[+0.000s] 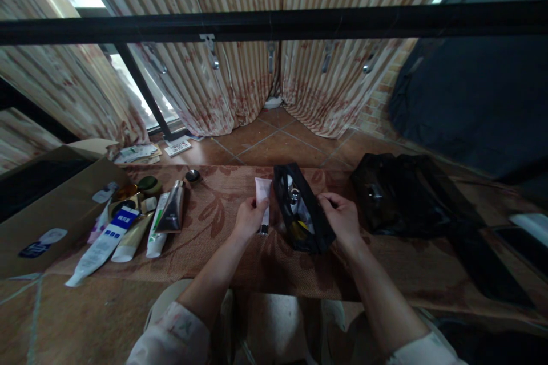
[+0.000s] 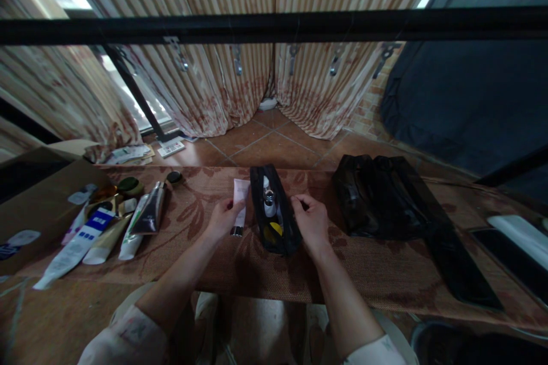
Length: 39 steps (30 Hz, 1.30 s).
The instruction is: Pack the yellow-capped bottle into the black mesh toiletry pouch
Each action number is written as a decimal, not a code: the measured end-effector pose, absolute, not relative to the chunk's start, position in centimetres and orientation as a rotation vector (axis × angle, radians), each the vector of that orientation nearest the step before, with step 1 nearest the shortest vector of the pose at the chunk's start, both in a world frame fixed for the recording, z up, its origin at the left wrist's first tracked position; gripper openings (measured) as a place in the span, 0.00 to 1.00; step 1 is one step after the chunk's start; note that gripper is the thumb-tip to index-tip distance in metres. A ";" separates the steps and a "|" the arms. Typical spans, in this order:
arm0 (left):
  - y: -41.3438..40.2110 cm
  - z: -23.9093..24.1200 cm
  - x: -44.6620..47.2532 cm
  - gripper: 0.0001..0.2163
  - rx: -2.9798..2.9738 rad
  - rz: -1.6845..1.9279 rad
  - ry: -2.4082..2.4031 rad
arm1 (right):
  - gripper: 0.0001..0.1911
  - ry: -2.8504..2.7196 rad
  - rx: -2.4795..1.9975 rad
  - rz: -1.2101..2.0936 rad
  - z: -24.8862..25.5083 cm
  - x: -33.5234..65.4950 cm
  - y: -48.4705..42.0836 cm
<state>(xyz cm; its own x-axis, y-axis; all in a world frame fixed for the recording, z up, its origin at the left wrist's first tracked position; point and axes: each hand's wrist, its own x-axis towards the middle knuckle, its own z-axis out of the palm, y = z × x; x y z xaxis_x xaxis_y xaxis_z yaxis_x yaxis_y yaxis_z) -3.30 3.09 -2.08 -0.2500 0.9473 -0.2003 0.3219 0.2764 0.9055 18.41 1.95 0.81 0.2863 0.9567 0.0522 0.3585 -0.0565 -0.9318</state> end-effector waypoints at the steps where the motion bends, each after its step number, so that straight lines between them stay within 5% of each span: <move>1: 3.1 -2.1 -3.3 0.12 1.156 0.982 1.745 | 0.17 -1.241 -1.601 0.780 0.8 18.4 2.0; 25: 3.1 -2.7 -2.7 0.05 0.929 1.187 1.550 | 0.17 -1.238 -1.610 0.791 0.7 18.5 2.0; 39: 2.9 -2.8 -2.6 0.19 0.895 1.218 1.383 | 0.17 -1.228 -1.613 0.802 0.6 18.5 1.9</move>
<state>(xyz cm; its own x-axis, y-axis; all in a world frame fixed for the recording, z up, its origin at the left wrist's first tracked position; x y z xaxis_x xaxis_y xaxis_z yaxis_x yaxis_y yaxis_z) -2.56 2.90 -2.85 -0.1812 0.9585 -0.2203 -0.0974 0.2054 0.9738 18.47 1.94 0.64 0.2884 0.9569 0.0338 0.3534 -0.0736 -0.9326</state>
